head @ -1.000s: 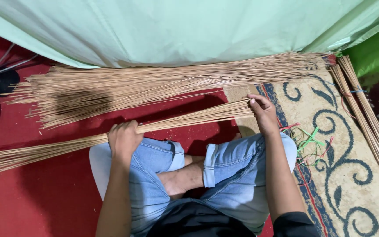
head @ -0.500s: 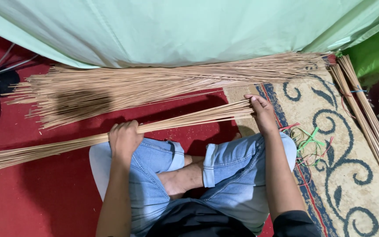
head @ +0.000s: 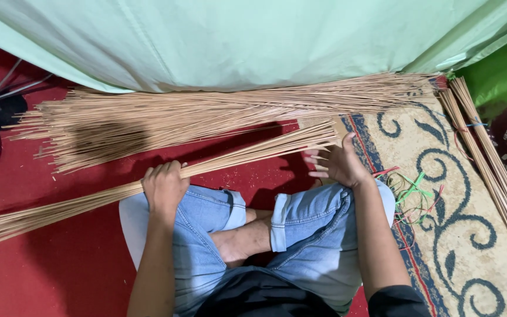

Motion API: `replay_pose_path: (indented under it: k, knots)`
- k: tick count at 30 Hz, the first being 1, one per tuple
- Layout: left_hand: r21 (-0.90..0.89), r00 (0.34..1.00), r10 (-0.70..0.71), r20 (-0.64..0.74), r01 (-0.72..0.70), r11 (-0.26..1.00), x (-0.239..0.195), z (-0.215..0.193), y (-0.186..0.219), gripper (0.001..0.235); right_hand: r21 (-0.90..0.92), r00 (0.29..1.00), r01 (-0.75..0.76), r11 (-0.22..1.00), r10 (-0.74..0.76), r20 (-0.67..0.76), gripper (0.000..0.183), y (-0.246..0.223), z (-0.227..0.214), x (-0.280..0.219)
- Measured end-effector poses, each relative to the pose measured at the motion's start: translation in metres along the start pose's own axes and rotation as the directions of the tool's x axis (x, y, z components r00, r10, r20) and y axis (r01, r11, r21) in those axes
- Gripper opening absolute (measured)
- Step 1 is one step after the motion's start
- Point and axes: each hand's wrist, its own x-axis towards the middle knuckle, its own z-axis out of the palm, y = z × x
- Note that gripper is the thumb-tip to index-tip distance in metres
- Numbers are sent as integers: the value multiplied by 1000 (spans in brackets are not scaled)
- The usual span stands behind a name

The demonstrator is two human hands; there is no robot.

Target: Sorting and bundling thin wooden sticks by hand while sitting on the floor

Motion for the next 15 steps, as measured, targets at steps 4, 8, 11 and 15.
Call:
replay_pose_path:
  k: [4,8,11,15]
  knots:
    - [5,1000,18,-12,-18,1000,-2,2,0,35,46,982,12,999,-20,186,127,8,11,-5]
    - [-69,991,127,41,-124,990,-7,6,6,29,2,974,164,986,-162,157,103,22,-5,15]
    - [-169,973,223,66,-210,963,-1,-5,17,24,73,951,298,952,-302,63,74,31,-24,31]
    - [-247,960,276,56,-255,935,10,-24,32,23,296,927,372,880,-367,-76,48,46,-59,56]
